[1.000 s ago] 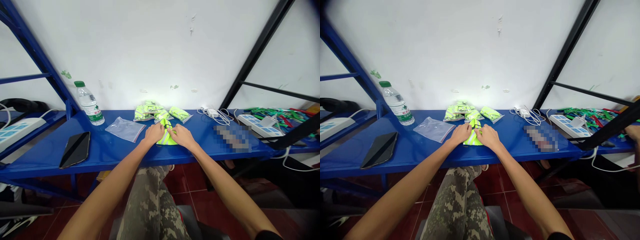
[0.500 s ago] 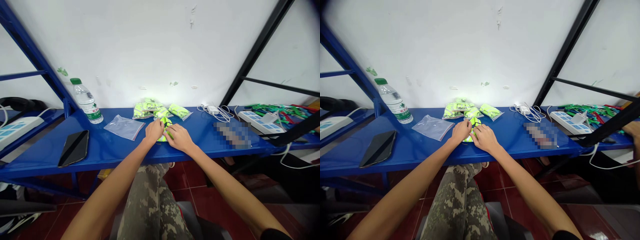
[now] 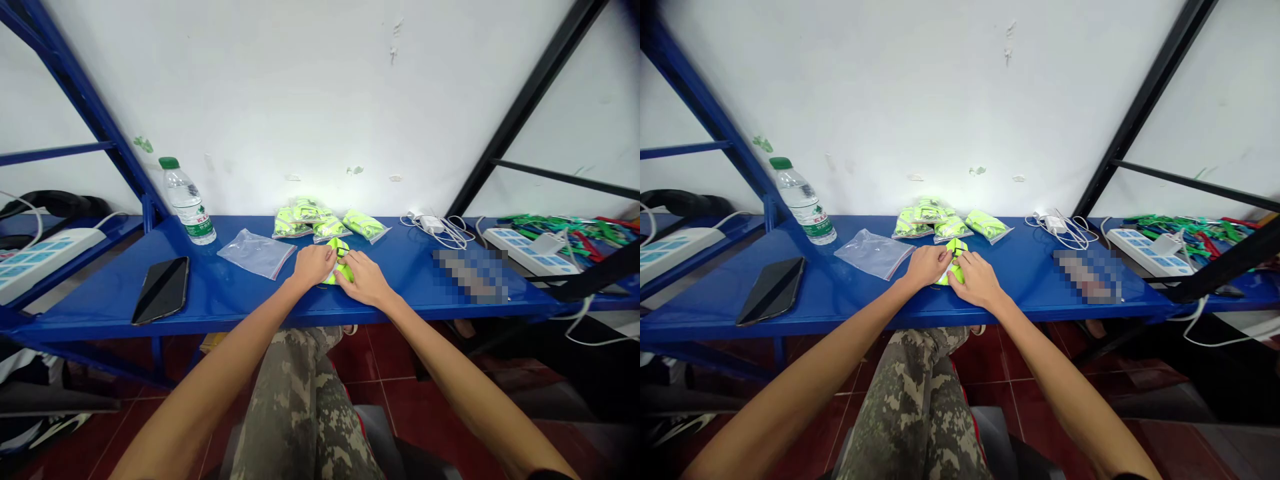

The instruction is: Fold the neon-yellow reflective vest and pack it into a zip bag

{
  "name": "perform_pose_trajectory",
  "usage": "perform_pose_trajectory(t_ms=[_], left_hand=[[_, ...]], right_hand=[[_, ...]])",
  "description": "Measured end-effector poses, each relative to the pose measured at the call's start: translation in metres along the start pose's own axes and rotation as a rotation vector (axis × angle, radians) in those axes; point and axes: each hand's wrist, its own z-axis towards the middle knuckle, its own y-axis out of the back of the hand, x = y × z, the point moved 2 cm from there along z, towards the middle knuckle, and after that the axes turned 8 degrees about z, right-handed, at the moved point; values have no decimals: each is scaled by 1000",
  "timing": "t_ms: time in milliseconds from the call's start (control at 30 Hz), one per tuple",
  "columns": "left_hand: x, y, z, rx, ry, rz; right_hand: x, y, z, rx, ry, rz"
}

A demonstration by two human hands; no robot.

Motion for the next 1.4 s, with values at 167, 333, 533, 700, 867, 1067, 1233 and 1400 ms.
perform_pose_trajectory(t_ms=[167, 333, 533, 700, 867, 1067, 1233, 1400], left_hand=[[3, -8, -1, -26, 10, -46], [3, -8, 1, -29, 27, -78], [3, 2, -3, 2, -108, -54], [2, 9, -15, -143, -180, -79], [0, 5, -17, -156, 7, -186], [-3, -2, -8, -93, 32, -272], [-1, -2, 0, -31, 67, -335], [-1, -3, 8, -1, 91, -352]], right_hand=[[2, 9, -8, 10, 93, 2], [2, 12, -13, 75, 136, -31], [0, 10, -8, 93, 98, -62], [1, 12, -2, 116, 59, -79], [-4, 11, 7, 185, 14, -74], [-11, 13, 14, 212, -43, -36], [-15, 16, 24, 269, -134, 9], [-21, 13, 32, 282, -185, 8]])
